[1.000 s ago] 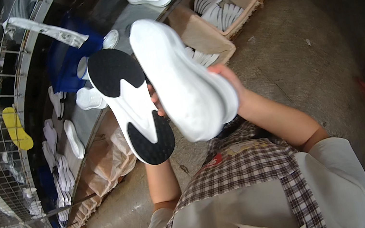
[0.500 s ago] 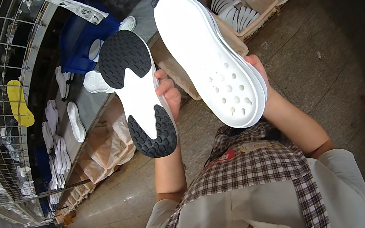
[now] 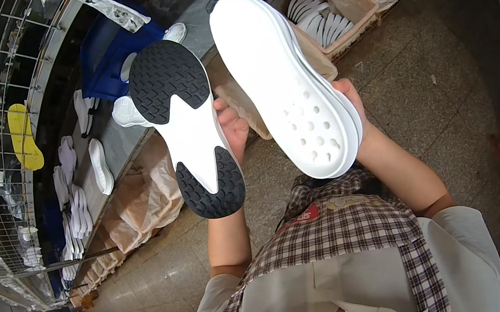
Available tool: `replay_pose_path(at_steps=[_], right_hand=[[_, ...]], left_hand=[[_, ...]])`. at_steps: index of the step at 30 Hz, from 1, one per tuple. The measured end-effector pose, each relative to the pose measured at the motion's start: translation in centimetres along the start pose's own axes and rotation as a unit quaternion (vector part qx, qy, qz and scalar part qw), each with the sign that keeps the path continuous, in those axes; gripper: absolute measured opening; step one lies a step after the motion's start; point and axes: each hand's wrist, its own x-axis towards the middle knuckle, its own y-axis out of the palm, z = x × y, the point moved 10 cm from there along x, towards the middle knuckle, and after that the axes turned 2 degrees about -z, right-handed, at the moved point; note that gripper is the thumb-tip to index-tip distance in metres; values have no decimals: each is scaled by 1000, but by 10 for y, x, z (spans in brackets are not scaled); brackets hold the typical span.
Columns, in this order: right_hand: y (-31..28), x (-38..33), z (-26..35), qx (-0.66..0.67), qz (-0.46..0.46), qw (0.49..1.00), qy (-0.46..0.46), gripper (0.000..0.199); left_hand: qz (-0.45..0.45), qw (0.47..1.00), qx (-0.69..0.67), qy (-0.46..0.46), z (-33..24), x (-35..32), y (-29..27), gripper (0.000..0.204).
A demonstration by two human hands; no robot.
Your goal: The person repeatedly picks up white slipper uppers from a metal shelf, turns them over to view the sole, and places them into a large white sack on the floor. The person handles the items one at a time and in small stacks, moving between the shelf and the sack throughout the clip.
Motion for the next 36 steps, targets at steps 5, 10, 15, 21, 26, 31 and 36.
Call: replay_pose_path(at_steps=[5, 10, 15, 21, 26, 31, 36], right_hand=[[0, 3, 9, -290, -48, 954, -56, 79], [-11, 8, -10, -251, -70, 964, 52, 75], [-23, 42, 6, -523, -60, 848, 64, 75], [-68, 125, 160, -554, -292, 771, -116, 71], [-102, 195, 234, -447, -441, 768, -129, 105], [-119, 244, 251, -418, -496, 746, -148, 98], [-111, 239, 254, -366, -443, 799, -179, 85]], left_hand=[[-80, 971, 225, -22, 12, 4, -31, 46], [-91, 980, 106, -145, 46, 2, -68, 44], [-145, 982, 118, 23, 15, -6, -91, 44], [-174, 978, 67, 89, -3, -56, -90, 39], [-288, 933, 58, 208, -44, -84, -129, 33], [-219, 948, 35, 227, -54, -102, -132, 36], [-263, 931, 45, 250, -59, -105, -141, 35]])
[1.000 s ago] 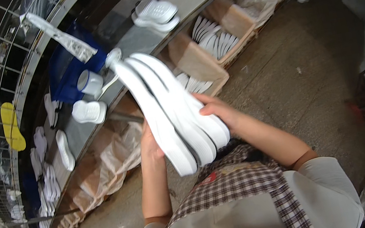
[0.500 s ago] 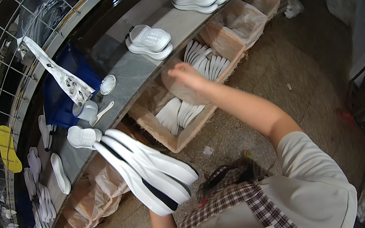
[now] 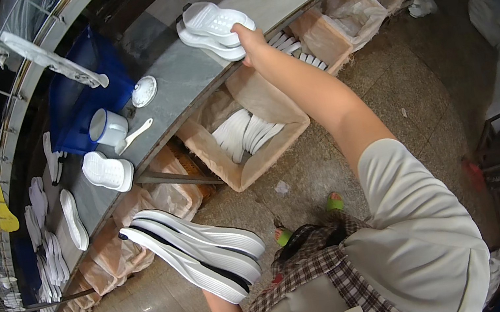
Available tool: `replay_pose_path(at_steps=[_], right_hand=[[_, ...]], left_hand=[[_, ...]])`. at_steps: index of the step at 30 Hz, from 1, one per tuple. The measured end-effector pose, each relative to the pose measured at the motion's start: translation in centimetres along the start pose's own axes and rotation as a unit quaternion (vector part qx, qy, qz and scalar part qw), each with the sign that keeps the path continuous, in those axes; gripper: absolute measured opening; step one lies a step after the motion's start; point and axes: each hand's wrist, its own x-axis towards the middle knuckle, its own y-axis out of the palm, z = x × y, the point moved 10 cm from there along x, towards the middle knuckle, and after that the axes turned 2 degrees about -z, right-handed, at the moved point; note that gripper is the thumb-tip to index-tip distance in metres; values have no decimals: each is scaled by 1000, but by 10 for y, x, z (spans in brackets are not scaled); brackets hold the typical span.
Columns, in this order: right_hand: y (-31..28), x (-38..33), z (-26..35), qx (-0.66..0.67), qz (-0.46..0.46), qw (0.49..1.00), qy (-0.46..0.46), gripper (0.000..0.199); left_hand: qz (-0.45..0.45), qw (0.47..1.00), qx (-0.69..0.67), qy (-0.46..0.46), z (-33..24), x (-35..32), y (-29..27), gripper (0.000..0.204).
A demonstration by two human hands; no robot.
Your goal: The person repeatedly picks up white slipper uppers from a metal shelf, turns them over to view the sole, and places them into a large white sack on the floor. The person handles the items one at a time and in small stacks, moving between the shelf and the sack throughout the clip.
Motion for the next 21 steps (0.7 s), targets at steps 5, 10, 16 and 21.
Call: replay_pose_path(at_steps=[5, 10, 16, 21], right_hand=[[-54, -62, 1, -33, 74, 997, 4, 80], [-68, -67, -18, 30, 152, 987, 36, 71], [-148, -95, -12, 162, 196, 966, 51, 55], [-315, -151, -4, 158, 132, 979, -7, 66]], left_hand=[[-16, 1000, 18, -11, 26, 14, 30, 34], [72, 993, 86, -39, 76, 32, 88, 33], [29, 964, 219, -150, 149, 35, 100, 65], [24, 931, 230, -282, 249, 33, 89, 61]])
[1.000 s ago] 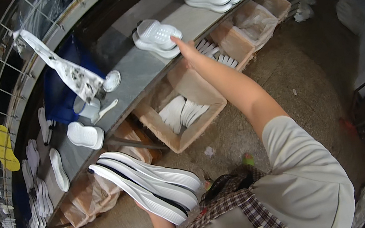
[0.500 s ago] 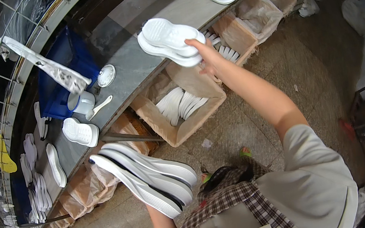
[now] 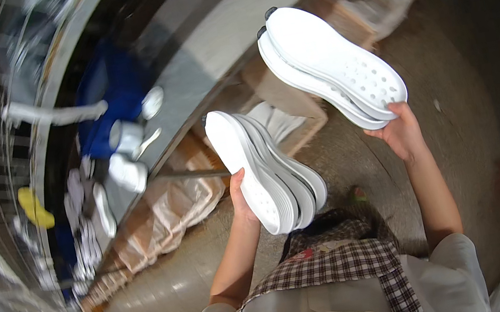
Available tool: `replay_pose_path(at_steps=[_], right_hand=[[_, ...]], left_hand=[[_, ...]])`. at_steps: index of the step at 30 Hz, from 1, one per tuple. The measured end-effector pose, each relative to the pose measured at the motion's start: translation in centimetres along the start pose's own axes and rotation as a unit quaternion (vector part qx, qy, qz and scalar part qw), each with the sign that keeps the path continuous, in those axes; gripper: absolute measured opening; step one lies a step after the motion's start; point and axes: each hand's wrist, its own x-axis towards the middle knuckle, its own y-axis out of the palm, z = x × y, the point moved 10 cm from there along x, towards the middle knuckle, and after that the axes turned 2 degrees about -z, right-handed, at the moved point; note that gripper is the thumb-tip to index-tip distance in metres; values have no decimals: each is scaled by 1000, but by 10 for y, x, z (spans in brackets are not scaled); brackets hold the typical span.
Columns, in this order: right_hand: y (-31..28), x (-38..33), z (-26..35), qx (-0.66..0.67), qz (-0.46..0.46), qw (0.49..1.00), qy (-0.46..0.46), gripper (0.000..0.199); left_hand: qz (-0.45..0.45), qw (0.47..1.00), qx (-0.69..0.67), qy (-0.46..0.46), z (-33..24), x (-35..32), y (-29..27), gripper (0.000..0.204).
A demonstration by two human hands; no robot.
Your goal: The person repeatedly picks up white slipper uppers from a metal shelf, turns them over to view the sole, and places them into a large white sack on the floor. The person handles the items one at a time and in small stacks, moving between the shelf and the sack throughout the clip.
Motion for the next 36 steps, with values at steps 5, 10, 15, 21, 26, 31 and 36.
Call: replay_pose_path(at_steps=[5, 10, 15, 21, 26, 31, 36], right_hand=[[-153, -98, 29, -14, -200, 974, -106, 73], [-235, -125, -7, 10, -329, 938, -104, 76], [-264, -123, -46, 31, -445, 886, -126, 81], [-265, -8, -104, 79, -484, 867, -89, 105], [-234, 123, -155, 112, -410, 905, -36, 111], [-207, 204, -186, 151, -318, 936, 14, 103], [-203, 255, -198, 67, -300, 951, -29, 100]], left_hand=[[44, 985, 43, -159, 113, 58, 48, 46], [45, 959, 164, -226, 166, 153, 79, 46], [43, 932, 223, -284, 193, 307, 120, 48], [54, 918, 393, 13, 103, 599, 137, 59], [-183, 660, 668, 292, -14, 729, 148, 105], [-302, 249, 857, 335, -29, 764, 148, 108], [-282, 138, 884, 346, -17, 826, 94, 101]])
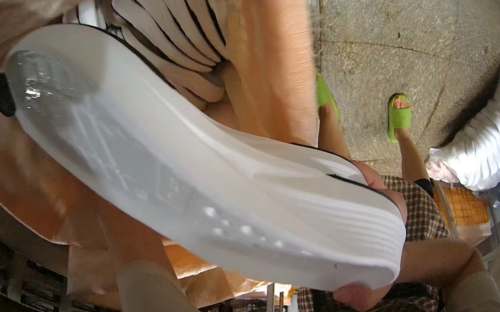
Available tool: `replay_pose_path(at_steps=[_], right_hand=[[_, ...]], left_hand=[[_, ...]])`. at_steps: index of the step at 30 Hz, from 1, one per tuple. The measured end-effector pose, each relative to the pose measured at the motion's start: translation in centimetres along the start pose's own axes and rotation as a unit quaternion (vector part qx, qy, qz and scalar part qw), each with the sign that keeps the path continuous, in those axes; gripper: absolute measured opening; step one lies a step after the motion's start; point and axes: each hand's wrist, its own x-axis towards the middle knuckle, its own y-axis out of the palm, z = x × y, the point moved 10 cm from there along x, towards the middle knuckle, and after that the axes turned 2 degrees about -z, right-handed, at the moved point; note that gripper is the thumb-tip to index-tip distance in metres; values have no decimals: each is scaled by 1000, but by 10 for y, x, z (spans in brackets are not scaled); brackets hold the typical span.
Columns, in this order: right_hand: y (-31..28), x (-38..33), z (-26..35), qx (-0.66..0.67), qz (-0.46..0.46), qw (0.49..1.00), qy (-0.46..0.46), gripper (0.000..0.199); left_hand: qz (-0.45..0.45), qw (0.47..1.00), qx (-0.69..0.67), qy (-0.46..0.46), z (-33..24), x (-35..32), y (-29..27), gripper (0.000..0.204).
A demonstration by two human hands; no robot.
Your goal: The person repeatedly picks up white slipper uppers from a metal shelf, turns them over to view the sole, and places them into a large white sack on the floor. The person handles the items one at a time and in small stacks, moving between the shelf and the sack throughout the clip.
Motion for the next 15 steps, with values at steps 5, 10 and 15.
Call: replay_pose_path(at_steps=[5, 10, 15], right_hand=[[24, 24, -4, -31, 15, 995, -89, 96], [43, 40, 11, -13, 26, 983, -184, 93], [50, 54, 33, -87, 22, 972, -218, 90]], left_hand=[[92, 994, -34, 36, 8, 11, 61, 92], [120, 983, -122, 70, 3, 11, 23, 84], [179, 884, -415, 121, -29, -56, -73, 75]])
